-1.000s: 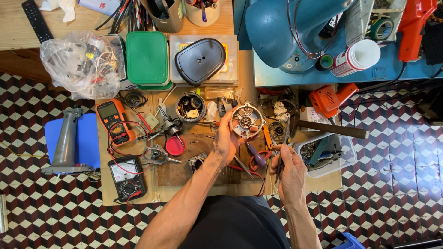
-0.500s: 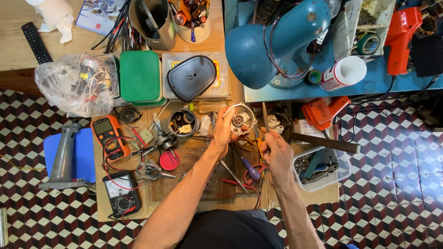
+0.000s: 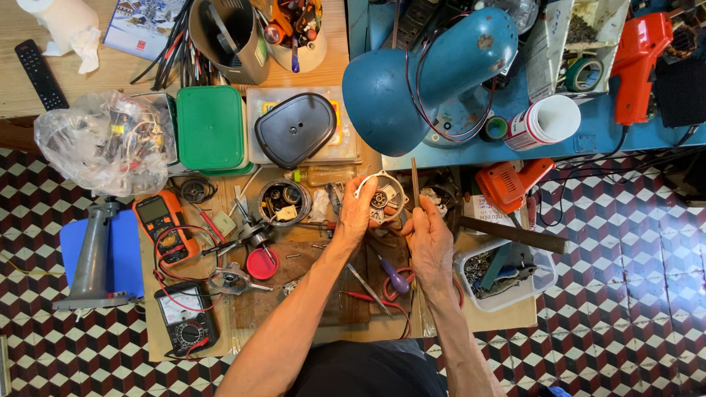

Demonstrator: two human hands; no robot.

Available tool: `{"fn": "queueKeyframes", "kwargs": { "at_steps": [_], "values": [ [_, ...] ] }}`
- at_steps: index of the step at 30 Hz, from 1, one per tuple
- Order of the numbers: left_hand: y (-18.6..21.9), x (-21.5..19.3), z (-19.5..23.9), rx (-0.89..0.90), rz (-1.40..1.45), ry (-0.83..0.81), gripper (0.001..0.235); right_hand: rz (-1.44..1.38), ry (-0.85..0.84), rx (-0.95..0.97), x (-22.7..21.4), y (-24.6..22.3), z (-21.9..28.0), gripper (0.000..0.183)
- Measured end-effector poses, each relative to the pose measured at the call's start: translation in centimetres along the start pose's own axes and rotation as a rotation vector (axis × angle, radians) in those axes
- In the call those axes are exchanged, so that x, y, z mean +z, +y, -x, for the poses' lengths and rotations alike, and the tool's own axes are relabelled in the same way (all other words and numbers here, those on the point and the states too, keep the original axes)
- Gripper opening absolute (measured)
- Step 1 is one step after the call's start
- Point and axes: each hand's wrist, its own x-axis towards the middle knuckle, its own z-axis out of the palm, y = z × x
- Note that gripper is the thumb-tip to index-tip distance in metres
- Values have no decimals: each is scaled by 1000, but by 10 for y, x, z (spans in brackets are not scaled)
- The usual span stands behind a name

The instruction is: The person disassembles a small motor or fan assembly on a cluttered workbench, using a screwdriver to remove screws and separate components. They handle the rotor, stator, and housing, then use a multimeter to test electrical continuity on the rotor windings.

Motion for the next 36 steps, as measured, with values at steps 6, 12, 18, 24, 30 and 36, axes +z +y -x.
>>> {"fn": "queueKeyframes", "kwargs": {
  "at_steps": [6,12,18,24,30,36],
  "values": [
    [7,-2,-9,-185,178,-79,67,74,-4,-25,2,4,0,43],
    [25,-16,-23,-281,-113,-96,69,89,-28,-2,-7,-2,-11,42],
    [55,-16,-43,-423,-362,-161,69,171,-84,-17,-10,-5,-22,41],
    [80,-24,-50,-147,-379,-307,60,359,-97,-49,-10,-11,-27,39],
    [80,-27,-75,-368,-635,-166,50,434,-70,-179,-12,-22,-13,34],
    [82,-26,-103,141,-635,-361,41,414,-37,-220,-2,-15,-12,31]
  ]
}}
